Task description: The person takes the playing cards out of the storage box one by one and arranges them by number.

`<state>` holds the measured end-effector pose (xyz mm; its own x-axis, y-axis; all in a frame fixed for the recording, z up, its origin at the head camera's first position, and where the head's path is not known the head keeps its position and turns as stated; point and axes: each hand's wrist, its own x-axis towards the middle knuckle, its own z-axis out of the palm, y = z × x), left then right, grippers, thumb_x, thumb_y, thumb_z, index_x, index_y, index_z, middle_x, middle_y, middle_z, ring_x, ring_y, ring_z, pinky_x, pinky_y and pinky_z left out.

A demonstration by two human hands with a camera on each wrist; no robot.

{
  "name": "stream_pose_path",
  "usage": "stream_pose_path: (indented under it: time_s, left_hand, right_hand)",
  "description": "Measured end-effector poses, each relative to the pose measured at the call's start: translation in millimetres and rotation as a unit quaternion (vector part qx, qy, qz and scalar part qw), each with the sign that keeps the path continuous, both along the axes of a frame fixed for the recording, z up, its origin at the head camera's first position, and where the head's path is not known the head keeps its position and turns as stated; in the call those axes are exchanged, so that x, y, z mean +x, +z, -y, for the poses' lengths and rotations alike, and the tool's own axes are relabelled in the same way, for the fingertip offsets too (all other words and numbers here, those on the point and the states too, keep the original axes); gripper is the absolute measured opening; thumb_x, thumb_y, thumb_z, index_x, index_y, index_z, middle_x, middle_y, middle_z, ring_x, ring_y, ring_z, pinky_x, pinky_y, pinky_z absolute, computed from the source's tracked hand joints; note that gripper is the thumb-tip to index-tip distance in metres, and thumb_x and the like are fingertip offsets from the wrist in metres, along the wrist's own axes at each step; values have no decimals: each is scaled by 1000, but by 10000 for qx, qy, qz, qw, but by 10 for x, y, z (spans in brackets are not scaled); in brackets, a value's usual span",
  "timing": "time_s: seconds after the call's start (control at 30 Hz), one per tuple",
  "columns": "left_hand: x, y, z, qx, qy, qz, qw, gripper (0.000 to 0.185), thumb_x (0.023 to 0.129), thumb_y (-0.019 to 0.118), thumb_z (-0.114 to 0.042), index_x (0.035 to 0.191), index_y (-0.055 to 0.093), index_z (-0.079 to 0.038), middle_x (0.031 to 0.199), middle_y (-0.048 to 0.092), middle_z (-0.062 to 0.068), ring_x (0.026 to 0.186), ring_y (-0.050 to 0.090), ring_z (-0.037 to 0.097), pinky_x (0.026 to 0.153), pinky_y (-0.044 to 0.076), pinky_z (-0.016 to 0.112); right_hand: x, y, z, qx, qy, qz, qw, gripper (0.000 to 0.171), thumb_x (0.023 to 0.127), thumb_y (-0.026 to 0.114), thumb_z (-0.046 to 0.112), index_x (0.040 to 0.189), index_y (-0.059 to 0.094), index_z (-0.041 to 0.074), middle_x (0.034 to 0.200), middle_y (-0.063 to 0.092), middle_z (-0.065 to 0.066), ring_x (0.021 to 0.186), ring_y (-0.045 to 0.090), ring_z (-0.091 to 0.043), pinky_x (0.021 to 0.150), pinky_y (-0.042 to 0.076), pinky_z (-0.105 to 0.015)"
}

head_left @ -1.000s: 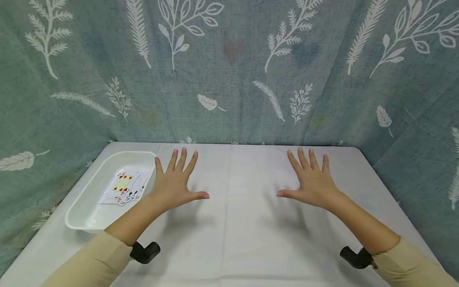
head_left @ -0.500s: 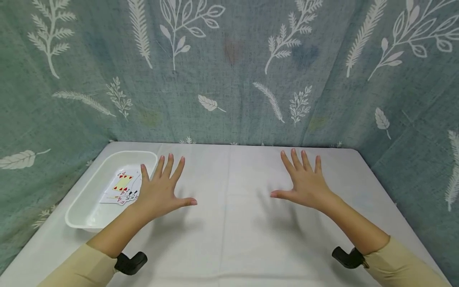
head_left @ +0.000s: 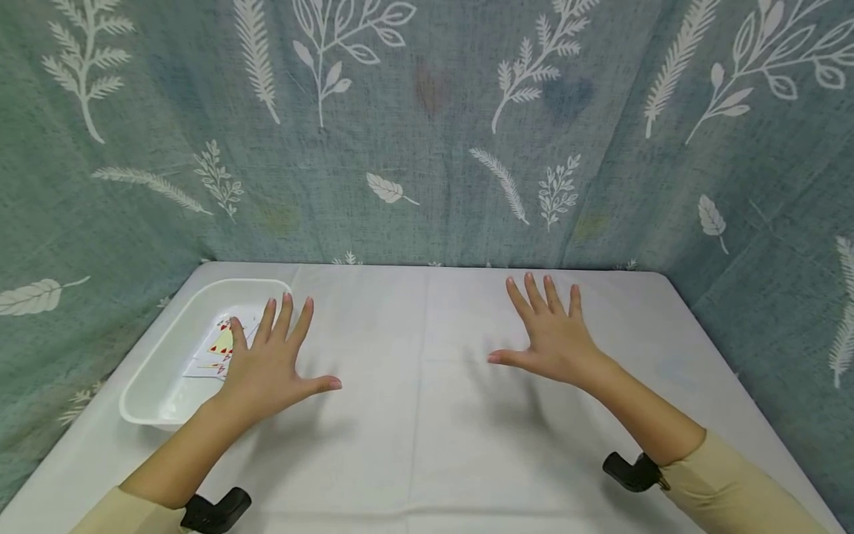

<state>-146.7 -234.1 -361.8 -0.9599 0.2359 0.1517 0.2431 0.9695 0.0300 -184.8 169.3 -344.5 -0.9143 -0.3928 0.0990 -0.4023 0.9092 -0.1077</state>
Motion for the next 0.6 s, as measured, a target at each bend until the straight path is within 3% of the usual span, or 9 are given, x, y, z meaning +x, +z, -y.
stream_pose_path:
  time_s: [0.33, 0.6]
  left_hand:
    - [100, -20, 146, 150, 69, -184, 9997, 120, 69, 57, -79, 153, 0, -16, 156, 1, 22, 143, 3, 42, 103, -11, 77]
    - [158, -13, 269, 420, 173, -180, 9988, 121, 70, 59, -77, 152, -9, -18, 156, -7, 21, 142, -3, 42, 100, -16, 77]
  right_hand:
    - [13, -5, 125, -37, 125, -30, 9999, 110, 74, 48, 82, 153, 3, 20, 158, 1, -15, 143, -3, -40, 109, -9, -71]
    - [18, -27, 234, -219, 226, -58, 9995, 110, 74, 49, 80, 153, 3, 20, 158, 2, -14, 144, -2, -38, 110, -7, -70]
